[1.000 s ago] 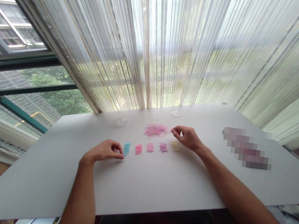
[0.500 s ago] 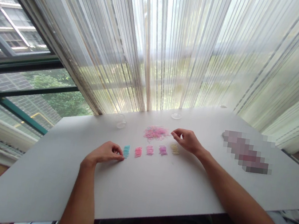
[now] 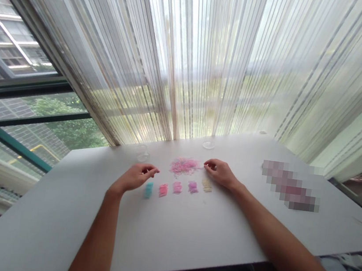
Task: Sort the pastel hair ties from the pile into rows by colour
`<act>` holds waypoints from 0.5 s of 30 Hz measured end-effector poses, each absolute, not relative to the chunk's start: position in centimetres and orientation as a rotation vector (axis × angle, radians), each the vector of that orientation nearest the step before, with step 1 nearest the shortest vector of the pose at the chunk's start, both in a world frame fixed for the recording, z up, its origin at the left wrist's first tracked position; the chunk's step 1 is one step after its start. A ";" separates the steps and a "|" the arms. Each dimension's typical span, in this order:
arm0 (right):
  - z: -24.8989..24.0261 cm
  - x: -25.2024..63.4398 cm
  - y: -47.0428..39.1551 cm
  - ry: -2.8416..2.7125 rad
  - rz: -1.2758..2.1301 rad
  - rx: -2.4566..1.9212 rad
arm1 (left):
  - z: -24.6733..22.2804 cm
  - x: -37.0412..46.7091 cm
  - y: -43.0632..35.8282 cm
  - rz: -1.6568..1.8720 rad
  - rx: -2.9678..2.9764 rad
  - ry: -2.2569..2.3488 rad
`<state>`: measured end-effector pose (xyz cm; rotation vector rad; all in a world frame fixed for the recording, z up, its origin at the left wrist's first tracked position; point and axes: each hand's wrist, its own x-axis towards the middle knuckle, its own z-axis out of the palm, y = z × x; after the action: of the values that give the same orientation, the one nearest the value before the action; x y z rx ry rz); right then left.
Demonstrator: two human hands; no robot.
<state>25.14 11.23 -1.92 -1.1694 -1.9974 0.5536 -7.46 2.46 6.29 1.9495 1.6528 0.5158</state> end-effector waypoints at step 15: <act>-2.2 24.2 11.2 -2.033 0.476 -1.261 | 5.1 -1.0 8.0 0.006 2.154 1.700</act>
<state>24.15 11.22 -2.23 -1.2607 -2.0333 0.4762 -0.99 7.98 5.09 2.1538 1.7003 0.0059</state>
